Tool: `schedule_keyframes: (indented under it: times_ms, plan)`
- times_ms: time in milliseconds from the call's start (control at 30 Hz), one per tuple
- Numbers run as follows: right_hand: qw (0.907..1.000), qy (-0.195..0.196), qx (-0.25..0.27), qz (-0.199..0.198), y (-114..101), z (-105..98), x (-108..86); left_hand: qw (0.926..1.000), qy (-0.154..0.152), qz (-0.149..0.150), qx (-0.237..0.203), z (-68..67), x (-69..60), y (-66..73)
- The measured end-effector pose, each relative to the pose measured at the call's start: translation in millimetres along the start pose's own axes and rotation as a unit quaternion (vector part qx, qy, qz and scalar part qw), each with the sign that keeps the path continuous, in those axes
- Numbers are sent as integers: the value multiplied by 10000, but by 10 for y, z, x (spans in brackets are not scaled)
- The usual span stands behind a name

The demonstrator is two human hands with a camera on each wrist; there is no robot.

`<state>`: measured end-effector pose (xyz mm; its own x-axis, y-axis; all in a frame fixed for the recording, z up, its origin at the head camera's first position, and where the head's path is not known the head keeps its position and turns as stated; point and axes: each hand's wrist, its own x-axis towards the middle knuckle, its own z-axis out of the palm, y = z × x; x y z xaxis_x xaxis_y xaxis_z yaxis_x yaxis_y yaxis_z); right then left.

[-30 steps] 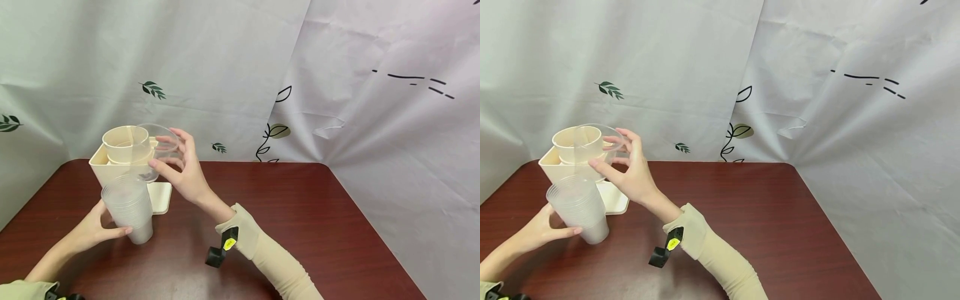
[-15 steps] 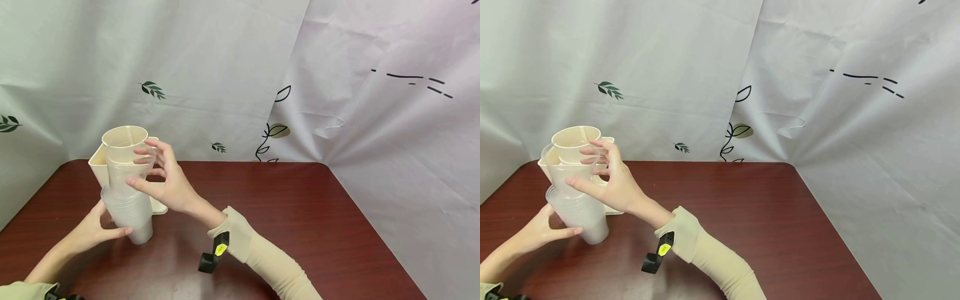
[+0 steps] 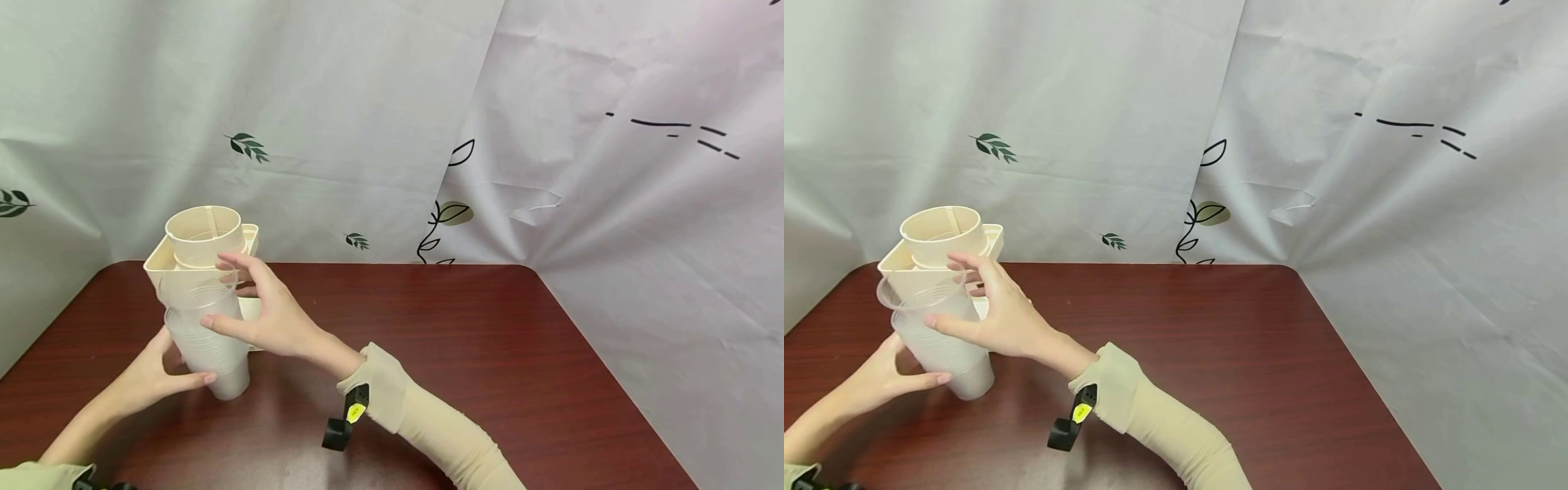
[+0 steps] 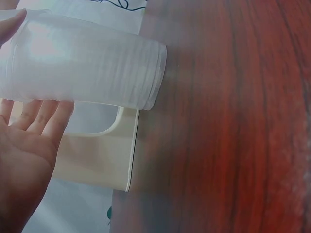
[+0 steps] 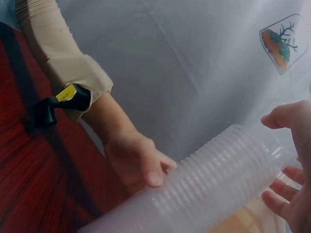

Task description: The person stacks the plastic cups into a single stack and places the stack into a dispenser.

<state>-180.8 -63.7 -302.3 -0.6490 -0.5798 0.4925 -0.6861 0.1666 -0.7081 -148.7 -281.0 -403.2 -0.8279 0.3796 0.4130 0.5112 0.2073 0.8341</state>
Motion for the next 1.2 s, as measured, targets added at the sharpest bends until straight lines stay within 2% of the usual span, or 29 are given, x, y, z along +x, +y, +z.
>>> schedule_keyframes:
  times_ms: [133, 300, 500, 633, 833, 967, 1100, 1133, 1200]
  plan:
    - [9996, -169, -216, 71, 59, 43, -27, 9999, -2, 67, -96, 6, -4, 5]
    - [9990, -342, -137, 250, 120, 79, -70, 9999, 62, 40, -83, 16, -26, 11]
    - [9984, -451, -253, 249, 190, 112, -133, 9998, 144, 7, -141, 30, -48, 26]
    - [9977, -608, -162, 261, 283, 156, -187, 9993, 294, -93, 231, 39, -55, 47]
    - [9912, -1050, 362, 719, 443, 239, -279, 9942, 553, -182, 900, 48, -61, 56]
    - [9897, -1182, 330, 742, 513, 269, -305, 9913, 645, -165, 1138, 55, -65, 49]
    - [9898, -1165, 361, 741, 507, 239, -302, 9909, 757, -10, 1113, 57, -34, 90]
    - [9899, -1142, 366, 759, 493, 222, -298, 9914, 798, 85, 1036, 56, -19, 109]
    - [9905, -1075, 378, 775, 451, 175, -284, 9939, 841, 383, 605, 47, 20, 157]
